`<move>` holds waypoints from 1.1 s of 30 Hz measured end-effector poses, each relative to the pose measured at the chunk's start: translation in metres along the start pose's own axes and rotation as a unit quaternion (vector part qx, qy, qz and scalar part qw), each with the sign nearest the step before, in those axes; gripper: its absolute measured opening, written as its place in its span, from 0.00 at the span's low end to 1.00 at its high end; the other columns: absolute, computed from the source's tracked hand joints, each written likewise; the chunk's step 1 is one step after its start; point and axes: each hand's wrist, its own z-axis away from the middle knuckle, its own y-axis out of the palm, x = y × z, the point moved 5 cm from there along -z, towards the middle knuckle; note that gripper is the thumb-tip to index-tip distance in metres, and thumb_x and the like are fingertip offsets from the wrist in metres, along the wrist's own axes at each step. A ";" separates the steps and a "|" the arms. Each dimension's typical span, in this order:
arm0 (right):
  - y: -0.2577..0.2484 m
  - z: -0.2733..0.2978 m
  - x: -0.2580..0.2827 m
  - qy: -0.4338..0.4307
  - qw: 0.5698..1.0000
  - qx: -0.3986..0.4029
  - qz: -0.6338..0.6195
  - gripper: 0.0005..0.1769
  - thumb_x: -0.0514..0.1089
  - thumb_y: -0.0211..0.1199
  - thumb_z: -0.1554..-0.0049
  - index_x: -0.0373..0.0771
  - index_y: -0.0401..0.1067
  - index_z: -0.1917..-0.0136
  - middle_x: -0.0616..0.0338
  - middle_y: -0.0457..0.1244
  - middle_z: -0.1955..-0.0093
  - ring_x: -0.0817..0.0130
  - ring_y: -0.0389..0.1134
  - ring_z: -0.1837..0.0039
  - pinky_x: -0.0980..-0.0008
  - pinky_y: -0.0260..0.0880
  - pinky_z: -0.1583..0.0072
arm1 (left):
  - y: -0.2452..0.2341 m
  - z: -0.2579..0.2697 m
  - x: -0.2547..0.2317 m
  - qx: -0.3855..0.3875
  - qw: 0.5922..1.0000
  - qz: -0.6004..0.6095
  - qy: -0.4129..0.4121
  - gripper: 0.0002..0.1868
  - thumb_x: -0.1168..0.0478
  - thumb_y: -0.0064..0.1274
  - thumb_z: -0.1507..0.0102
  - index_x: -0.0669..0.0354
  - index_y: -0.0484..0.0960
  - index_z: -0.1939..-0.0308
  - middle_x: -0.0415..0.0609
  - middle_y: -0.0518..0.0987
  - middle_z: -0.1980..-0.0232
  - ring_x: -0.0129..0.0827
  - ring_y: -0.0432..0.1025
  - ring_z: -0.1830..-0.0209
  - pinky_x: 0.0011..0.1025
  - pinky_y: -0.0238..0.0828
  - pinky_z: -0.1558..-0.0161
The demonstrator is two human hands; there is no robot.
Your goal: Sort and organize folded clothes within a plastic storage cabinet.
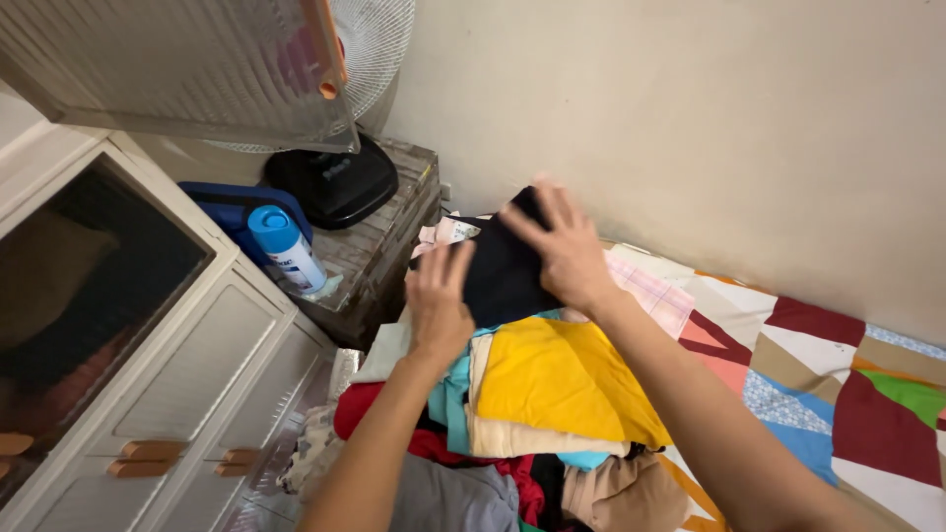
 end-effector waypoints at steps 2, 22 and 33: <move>0.018 0.007 0.000 -0.094 0.989 0.035 0.108 0.53 0.31 0.65 0.57 0.60 0.60 0.21 0.44 0.42 0.16 0.43 0.45 0.19 0.50 0.56 0.29 | 0.015 0.007 -0.012 0.042 0.992 -0.075 0.096 0.51 0.80 0.55 0.49 0.48 0.58 0.23 0.58 0.51 0.20 0.52 0.45 0.20 0.61 0.42 0.25; 0.090 0.034 -0.034 -0.019 0.969 0.244 0.021 0.51 0.29 0.58 0.54 0.44 0.49 0.19 0.51 0.36 0.14 0.49 0.31 0.15 0.40 0.39 0.23 | 0.033 0.039 0.036 0.293 0.955 -0.039 0.024 0.49 0.77 0.39 0.41 0.35 0.46 0.20 0.48 0.46 0.16 0.44 0.46 0.17 0.39 0.58 0.29; 0.051 0.036 -0.012 -0.069 0.973 0.213 0.059 0.45 0.32 0.59 0.53 0.47 0.56 0.22 0.53 0.41 0.15 0.55 0.37 0.15 0.37 0.32 0.23 | -0.025 0.030 0.038 0.293 0.954 0.056 -0.015 0.41 0.79 0.44 0.47 0.45 0.74 0.30 0.59 0.79 0.65 0.46 0.76 0.63 0.39 0.73 0.56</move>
